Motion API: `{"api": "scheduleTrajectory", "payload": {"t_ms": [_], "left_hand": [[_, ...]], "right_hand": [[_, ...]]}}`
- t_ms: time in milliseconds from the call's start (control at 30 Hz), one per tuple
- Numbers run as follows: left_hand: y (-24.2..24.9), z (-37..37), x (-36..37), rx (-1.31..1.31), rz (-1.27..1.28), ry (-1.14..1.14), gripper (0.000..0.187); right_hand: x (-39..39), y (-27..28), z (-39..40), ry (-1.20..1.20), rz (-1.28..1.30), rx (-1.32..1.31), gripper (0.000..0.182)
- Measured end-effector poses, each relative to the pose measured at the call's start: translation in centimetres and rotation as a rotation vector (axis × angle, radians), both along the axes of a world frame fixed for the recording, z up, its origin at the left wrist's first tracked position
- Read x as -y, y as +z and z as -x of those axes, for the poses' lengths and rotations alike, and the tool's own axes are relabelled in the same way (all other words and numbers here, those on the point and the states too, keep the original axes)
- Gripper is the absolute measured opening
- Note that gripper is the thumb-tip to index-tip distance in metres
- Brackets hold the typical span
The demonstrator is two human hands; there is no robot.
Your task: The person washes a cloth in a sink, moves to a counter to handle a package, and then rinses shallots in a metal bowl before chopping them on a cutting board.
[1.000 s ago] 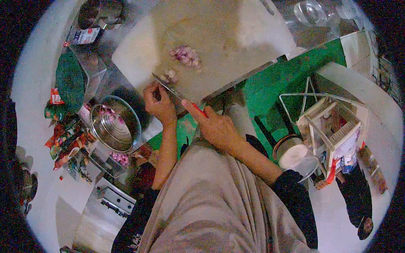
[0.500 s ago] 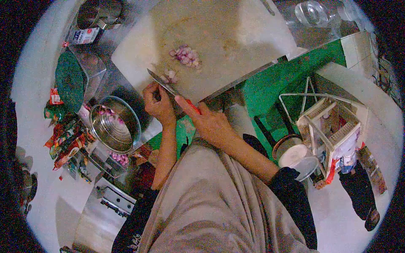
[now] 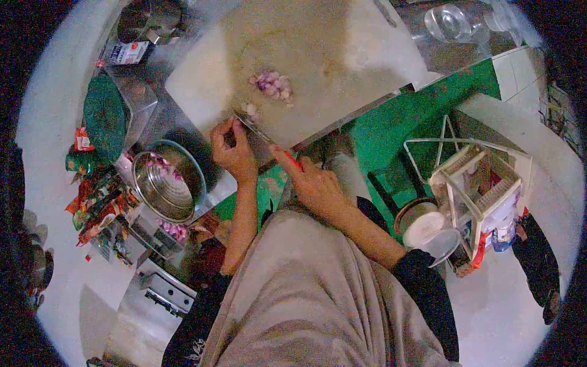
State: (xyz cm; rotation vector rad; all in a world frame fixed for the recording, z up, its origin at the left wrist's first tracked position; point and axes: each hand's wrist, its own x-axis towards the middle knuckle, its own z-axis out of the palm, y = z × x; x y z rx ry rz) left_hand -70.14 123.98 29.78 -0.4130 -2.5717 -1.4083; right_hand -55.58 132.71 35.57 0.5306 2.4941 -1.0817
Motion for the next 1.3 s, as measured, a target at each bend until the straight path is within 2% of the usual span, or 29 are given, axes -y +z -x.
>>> {"api": "scheduleTrajectory", "payload": {"t_ms": [267,367,567,767,867,1067,1167,1300], "left_hand": [[0.3,0.0,-0.1,0.018,0.026,0.005,0.009],[0.3,-0.1,-0.2,0.010,0.022,0.007,0.009],[1.0,-0.2,-0.6,-0.010,0.017,-0.013,0.008],[1.4,-0.4,-0.7,0.076,-0.014,0.011,0.010],[1.7,-0.3,-0.7,0.037,0.016,-0.013,0.010],[2.5,-0.2,-1.1,0.006,0.071,-0.054,0.011],[2.8,-0.4,-1.7,-0.017,0.129,-0.063,0.013],[3.0,-0.7,-2.2,-0.029,0.183,-0.027,0.016]], "right_hand": [[-0.4,-0.3,-1.2,-0.190,0.106,-0.109,0.061],[-1.3,0.2,-1.2,-0.176,0.097,-0.065,0.061],[-0.8,-0.6,-1.7,-0.104,0.044,-0.147,0.063],[-1.9,-1.1,-1.6,-0.187,-0.002,-0.195,0.064],[-1.5,-0.9,-2.0,-0.061,-0.054,-0.135,0.063],[-1.7,-0.4,-1.8,-0.178,0.018,-0.215,0.068],[-1.6,0.0,-1.6,-0.106,0.014,-0.109,0.061],[-1.3,0.2,-1.4,-0.130,0.070,-0.121,0.060]]}}
